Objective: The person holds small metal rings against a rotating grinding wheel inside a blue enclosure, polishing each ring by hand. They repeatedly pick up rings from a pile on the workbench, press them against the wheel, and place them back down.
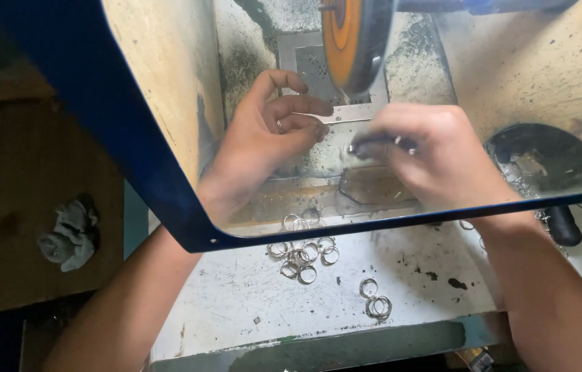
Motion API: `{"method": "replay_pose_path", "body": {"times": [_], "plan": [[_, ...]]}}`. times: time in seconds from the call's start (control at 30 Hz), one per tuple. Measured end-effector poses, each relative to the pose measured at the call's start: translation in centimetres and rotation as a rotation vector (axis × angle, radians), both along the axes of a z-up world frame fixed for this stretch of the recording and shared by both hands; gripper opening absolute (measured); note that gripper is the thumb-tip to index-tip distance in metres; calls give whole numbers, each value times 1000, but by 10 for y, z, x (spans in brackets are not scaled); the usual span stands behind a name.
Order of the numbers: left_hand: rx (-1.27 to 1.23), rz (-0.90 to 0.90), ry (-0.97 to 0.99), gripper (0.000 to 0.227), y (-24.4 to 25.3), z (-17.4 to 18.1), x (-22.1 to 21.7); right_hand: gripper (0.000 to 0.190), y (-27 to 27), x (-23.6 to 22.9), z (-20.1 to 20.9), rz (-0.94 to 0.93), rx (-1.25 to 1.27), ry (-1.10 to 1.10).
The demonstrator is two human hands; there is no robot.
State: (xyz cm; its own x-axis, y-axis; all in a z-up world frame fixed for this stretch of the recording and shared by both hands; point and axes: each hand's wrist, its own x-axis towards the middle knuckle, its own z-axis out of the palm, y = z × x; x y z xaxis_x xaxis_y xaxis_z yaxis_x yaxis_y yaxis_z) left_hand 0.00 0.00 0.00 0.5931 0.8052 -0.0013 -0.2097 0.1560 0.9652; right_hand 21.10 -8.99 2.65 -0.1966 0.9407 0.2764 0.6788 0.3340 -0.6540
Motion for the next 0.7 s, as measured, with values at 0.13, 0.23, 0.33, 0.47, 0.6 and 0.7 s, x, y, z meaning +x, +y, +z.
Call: {"method": "replay_pose_path", "body": {"times": [0.13,0.23,0.33,0.47,0.6,0.7], "plan": [[65,57,96,27,2,-6,2,30,-14,8,7,342,-652,-325],[83,82,121,27,5,-11,2,22,-15,-27,39,259,-1056,-648],[122,91,161,27,4,-9,2,20,-23,-25,29,407,-1057,-647],[155,72,184,26,5,-11,3,21,-27,-12,8,430,-924,-445],[206,76,214,19,6,-13,7,16,-22,-16,1,447,-551,-269],[252,94,184,18,7,-16,6,15,-24,-27,-5,398,-485,-252]]}}
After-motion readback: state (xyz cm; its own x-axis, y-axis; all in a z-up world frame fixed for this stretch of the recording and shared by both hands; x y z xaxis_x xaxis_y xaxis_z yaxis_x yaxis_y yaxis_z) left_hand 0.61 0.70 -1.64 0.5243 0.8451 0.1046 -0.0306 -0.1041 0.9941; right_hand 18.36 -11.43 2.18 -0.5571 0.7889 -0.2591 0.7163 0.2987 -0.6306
